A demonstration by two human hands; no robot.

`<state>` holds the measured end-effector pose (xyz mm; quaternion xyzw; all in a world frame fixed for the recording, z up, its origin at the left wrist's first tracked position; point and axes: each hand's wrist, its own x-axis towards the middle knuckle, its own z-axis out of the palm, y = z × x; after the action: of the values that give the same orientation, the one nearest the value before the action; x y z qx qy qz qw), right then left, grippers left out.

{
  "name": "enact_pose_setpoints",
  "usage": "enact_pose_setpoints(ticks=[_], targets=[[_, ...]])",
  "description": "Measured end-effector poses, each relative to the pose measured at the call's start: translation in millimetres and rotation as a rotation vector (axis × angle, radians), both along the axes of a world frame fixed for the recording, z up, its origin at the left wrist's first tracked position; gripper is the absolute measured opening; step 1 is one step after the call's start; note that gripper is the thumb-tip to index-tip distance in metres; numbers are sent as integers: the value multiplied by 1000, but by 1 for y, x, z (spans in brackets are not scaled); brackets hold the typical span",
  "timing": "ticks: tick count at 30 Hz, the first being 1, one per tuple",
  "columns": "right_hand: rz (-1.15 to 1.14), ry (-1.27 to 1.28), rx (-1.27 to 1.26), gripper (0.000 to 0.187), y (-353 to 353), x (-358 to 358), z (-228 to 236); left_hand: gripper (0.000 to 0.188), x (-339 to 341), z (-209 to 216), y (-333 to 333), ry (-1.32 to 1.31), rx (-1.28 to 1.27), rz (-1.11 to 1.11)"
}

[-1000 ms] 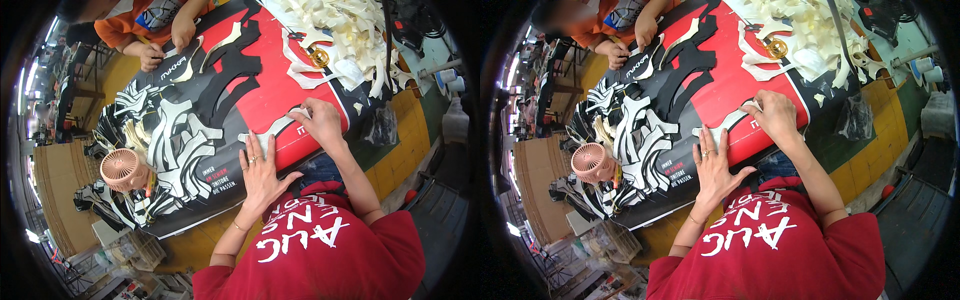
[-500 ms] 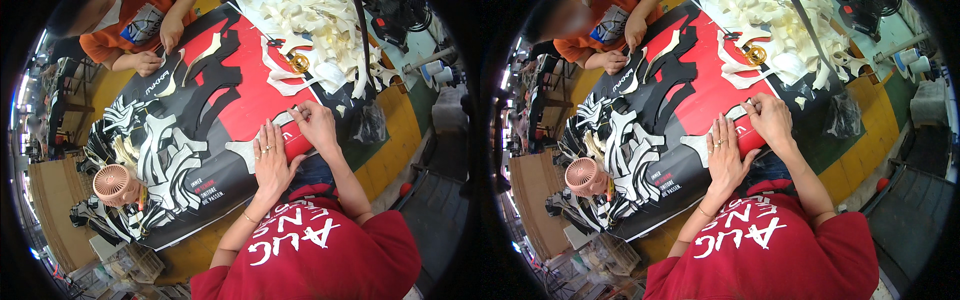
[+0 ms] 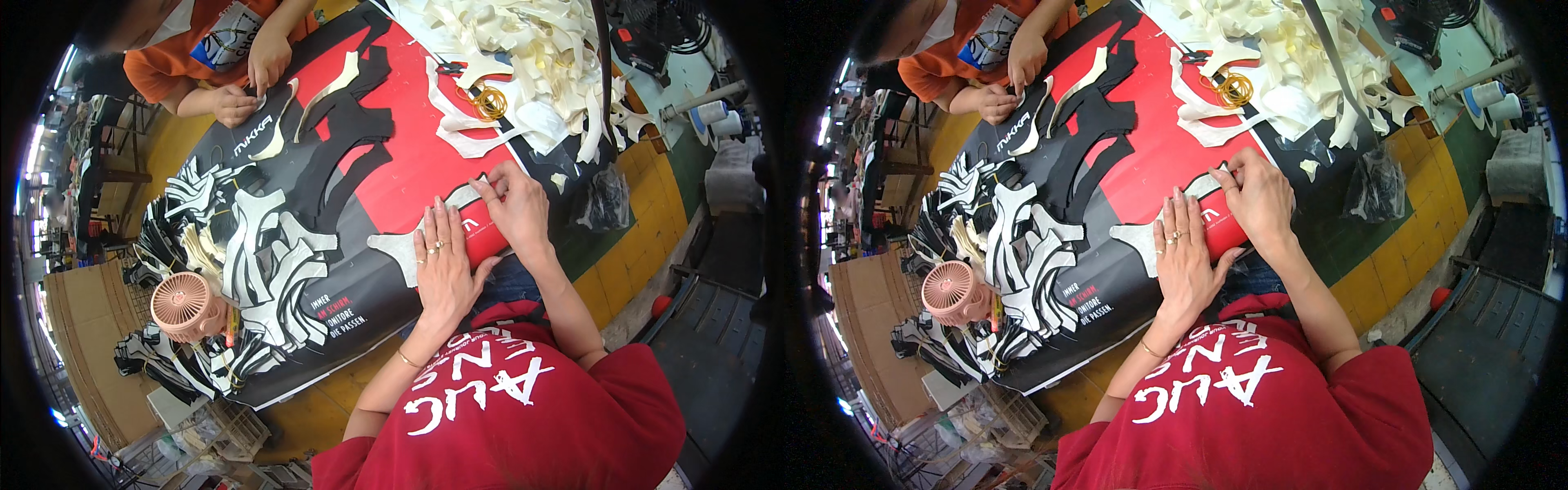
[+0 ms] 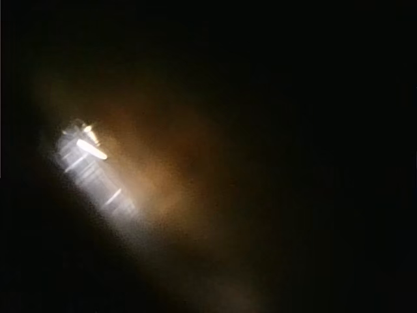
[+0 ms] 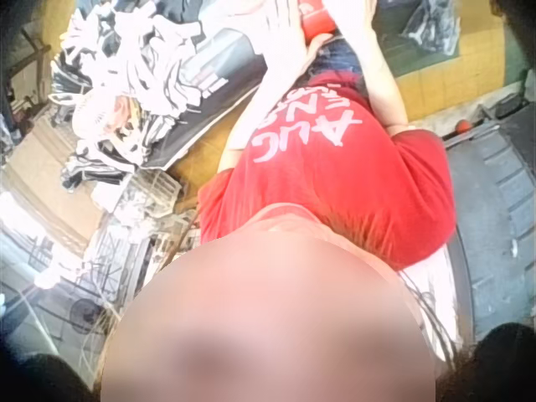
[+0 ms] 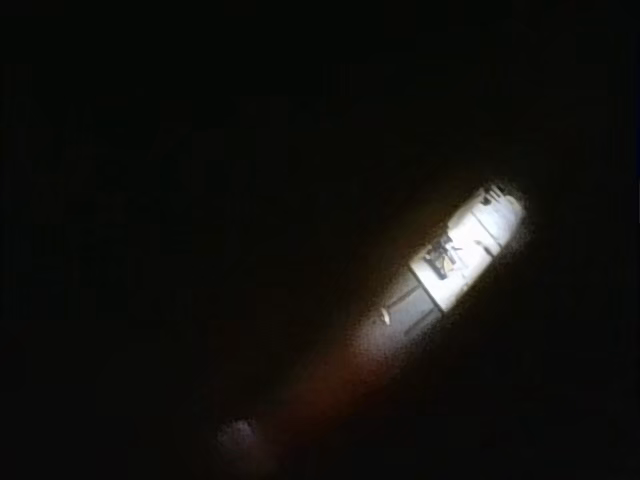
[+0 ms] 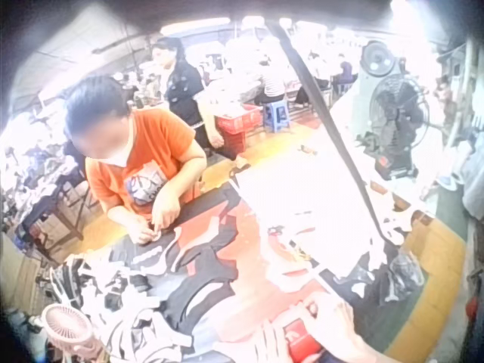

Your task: The person repeatedly picks up small white and black plastic bra parts, aligns them on a red and black work mat, and presses them together by hand. They handle the parts one at a time, occasionally repositioning them on the mat, and continue the same assembly cycle throughout the clip.

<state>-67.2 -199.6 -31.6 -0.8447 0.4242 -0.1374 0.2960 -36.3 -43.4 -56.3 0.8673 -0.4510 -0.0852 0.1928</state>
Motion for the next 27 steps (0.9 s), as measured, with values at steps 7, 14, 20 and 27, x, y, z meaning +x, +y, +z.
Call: enact_pose_setpoints(ticks=[7, 14, 20, 27], targets=[[-63, 46, -87, 43, -7, -5, -3, 103, 0, 0, 0, 11, -20, 0], [-51, -40, -47, 28, -15, -12, 5, 97, 9, 6, 11, 85, -91, -89], [449, 2, -291, 32, 10, -18, 1, 69, 28, 10, 47, 106, -409, -15], [431, -21, -216, 27, 15, -21, 5, 57, 46, -2, 54, -64, -223, 575]])
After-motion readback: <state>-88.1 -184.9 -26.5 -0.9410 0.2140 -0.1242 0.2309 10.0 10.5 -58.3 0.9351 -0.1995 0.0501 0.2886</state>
